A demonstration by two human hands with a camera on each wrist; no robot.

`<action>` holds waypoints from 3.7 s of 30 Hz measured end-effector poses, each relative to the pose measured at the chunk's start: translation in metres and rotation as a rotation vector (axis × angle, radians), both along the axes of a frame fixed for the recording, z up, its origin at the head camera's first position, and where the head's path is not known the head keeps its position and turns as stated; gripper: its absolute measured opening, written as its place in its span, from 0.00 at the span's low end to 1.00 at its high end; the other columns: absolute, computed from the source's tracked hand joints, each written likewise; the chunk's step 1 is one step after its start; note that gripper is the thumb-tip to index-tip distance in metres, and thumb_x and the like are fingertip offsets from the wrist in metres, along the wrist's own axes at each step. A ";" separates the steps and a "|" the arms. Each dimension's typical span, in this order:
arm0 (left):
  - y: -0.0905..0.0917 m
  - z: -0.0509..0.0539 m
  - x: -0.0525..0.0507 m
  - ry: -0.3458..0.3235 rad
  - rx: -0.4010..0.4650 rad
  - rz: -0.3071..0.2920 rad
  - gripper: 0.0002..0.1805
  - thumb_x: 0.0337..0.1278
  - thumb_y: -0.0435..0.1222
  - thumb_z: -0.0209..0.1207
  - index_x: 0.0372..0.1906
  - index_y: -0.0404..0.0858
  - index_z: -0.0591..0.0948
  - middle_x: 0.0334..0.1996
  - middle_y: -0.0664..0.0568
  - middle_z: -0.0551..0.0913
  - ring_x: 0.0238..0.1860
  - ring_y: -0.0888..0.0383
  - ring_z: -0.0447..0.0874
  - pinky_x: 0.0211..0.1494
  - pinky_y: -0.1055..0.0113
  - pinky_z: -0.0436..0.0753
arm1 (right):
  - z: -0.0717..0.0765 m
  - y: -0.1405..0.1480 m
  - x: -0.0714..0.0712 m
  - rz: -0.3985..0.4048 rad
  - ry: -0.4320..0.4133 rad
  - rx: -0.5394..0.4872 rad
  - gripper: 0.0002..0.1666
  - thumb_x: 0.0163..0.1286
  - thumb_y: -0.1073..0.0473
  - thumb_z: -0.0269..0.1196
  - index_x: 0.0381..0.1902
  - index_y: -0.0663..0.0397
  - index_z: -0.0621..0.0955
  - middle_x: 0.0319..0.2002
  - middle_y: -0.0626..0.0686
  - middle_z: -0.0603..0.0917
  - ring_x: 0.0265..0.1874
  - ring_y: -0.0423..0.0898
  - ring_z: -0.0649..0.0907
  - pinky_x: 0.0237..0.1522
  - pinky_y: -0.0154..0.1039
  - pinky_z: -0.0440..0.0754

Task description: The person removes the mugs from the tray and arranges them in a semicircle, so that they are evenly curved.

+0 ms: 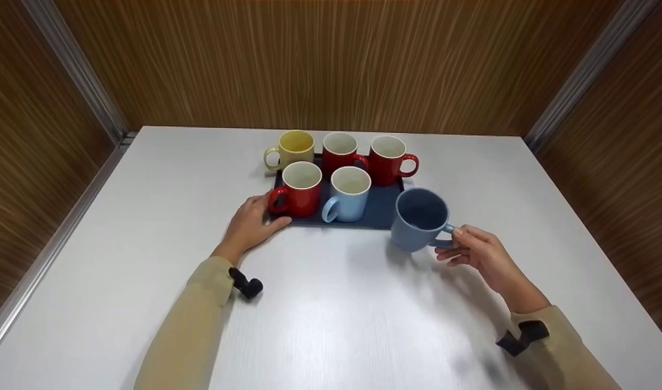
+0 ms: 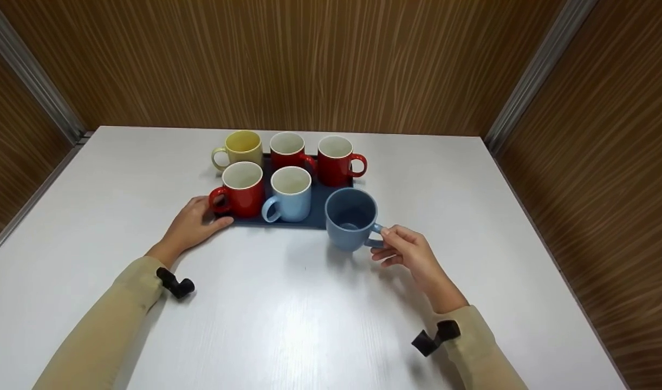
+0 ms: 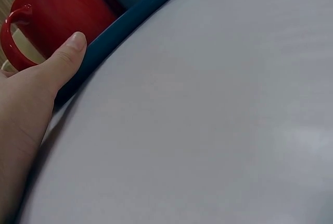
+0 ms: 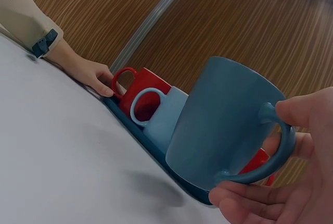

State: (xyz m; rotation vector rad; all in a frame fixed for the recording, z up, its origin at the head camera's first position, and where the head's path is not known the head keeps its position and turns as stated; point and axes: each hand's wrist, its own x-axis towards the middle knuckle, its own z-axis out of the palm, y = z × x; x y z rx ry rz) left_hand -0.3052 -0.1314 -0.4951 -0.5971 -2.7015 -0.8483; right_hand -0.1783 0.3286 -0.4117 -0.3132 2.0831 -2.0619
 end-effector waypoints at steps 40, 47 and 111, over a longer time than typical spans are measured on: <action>0.001 0.002 0.002 -0.030 0.000 0.011 0.47 0.47 0.68 0.53 0.67 0.41 0.65 0.57 0.47 0.75 0.59 0.48 0.67 0.62 0.51 0.67 | -0.010 0.029 0.095 0.215 0.021 -0.141 0.17 0.74 0.72 0.35 0.38 0.77 0.72 0.40 0.71 0.80 0.41 0.58 0.83 0.44 0.47 0.80; 0.000 0.002 0.001 -0.032 -0.010 0.016 0.47 0.47 0.67 0.53 0.67 0.41 0.65 0.56 0.47 0.75 0.59 0.49 0.68 0.62 0.53 0.67 | -0.012 0.036 0.106 0.188 0.010 -0.114 0.18 0.74 0.72 0.35 0.40 0.79 0.71 0.40 0.72 0.80 0.40 0.57 0.83 0.44 0.47 0.80; 0.000 -0.001 0.003 0.000 -0.005 0.011 0.47 0.48 0.66 0.54 0.67 0.40 0.65 0.56 0.44 0.76 0.58 0.46 0.69 0.61 0.51 0.68 | -0.027 0.024 0.135 0.305 -0.184 -0.190 0.20 0.75 0.69 0.32 0.45 0.78 0.70 0.43 0.75 0.77 0.45 0.61 0.81 0.45 0.49 0.79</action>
